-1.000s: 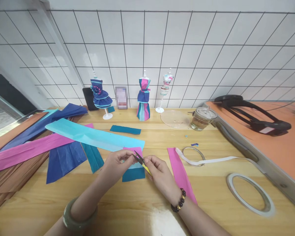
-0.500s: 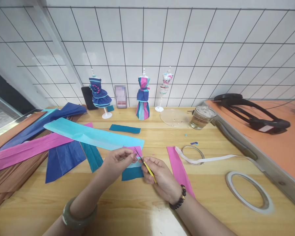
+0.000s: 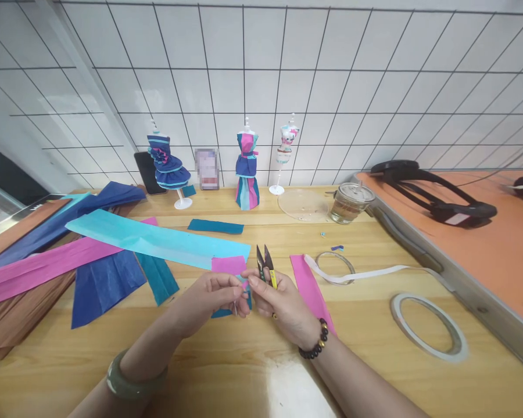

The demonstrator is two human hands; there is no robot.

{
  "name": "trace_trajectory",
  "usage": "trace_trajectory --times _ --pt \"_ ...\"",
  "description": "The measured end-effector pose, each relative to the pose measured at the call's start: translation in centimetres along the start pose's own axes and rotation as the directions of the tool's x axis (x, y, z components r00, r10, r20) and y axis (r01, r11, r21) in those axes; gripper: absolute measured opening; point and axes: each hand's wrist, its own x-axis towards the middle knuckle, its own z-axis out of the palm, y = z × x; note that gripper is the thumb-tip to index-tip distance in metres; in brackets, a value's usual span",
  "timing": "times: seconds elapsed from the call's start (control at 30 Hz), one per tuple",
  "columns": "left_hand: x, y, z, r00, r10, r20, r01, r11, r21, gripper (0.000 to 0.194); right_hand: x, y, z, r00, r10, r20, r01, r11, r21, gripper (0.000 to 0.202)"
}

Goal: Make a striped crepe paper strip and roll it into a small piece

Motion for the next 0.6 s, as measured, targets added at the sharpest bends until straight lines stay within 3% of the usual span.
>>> trace_trajectory --times 0.13,0.33,0.47,0.6 --pt "0.2 -0.2 -0.1 1.000 0.000 -0.018 0.000 1.000 -0.011 0.020 0.1 0.1 -0.2 0.999 -0.037 -0.029 0.035 0.996 -0.080 0.025" --pt "0.7 -0.5 -0.3 0.991 -0.034 -0.128 0.019 0.993 -0.115 0.021 -0.2 -0.8 0.6 0.989 -0.136 -0.064 0.110 0.947 -0.303 0.028" --pt "1.0 -0.5 -0.2 0.985 -0.015 -0.174 -0.002 0.995 -0.097 0.022 -0.2 -1.1 1.2 0.972 -0.235 -0.003 0.216 0.898 -0.383 0.021" --pt "0.9 -0.3 0.1 0.983 -0.003 -0.182 -0.005 0.999 -0.045 0.022 -0.3 -0.4 1.0 0.954 -0.295 -0.047 0.244 0.861 -0.446 0.013"
